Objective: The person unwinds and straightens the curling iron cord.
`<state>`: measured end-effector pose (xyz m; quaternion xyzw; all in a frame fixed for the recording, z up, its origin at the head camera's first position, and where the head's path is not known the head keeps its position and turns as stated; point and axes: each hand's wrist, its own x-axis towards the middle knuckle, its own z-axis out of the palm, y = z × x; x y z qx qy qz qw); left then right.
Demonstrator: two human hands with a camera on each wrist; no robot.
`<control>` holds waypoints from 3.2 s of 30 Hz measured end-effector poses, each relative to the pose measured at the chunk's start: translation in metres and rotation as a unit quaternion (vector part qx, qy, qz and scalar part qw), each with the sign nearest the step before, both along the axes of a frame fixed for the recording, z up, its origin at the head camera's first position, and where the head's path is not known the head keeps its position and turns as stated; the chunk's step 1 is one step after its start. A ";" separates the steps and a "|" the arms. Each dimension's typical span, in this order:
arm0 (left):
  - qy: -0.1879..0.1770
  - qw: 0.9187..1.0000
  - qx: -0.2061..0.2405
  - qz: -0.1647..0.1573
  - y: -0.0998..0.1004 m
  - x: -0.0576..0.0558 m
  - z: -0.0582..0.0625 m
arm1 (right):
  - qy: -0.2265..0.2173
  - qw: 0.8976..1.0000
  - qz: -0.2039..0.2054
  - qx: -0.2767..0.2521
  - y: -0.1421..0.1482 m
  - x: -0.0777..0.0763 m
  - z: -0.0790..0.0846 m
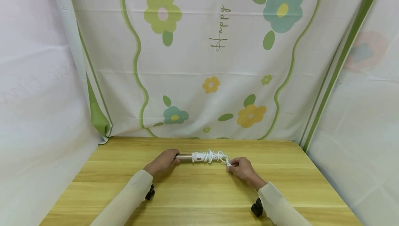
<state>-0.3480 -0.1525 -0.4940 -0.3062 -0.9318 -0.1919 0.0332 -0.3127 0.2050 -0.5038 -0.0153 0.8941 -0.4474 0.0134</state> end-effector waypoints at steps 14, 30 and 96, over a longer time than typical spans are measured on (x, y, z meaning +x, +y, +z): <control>0.039 0.999 0.023 -0.027 -0.012 0.008 0.005 | 0.000 0.997 0.050 -0.059 0.010 0.003 0.001; 0.050 0.997 0.054 -0.023 -0.021 0.025 0.027 | 0.000 0.991 0.065 -0.118 0.014 0.010 0.018; 0.063 0.993 0.092 -0.051 -0.026 0.042 0.036 | -0.094 0.918 0.224 -0.312 0.028 0.019 0.028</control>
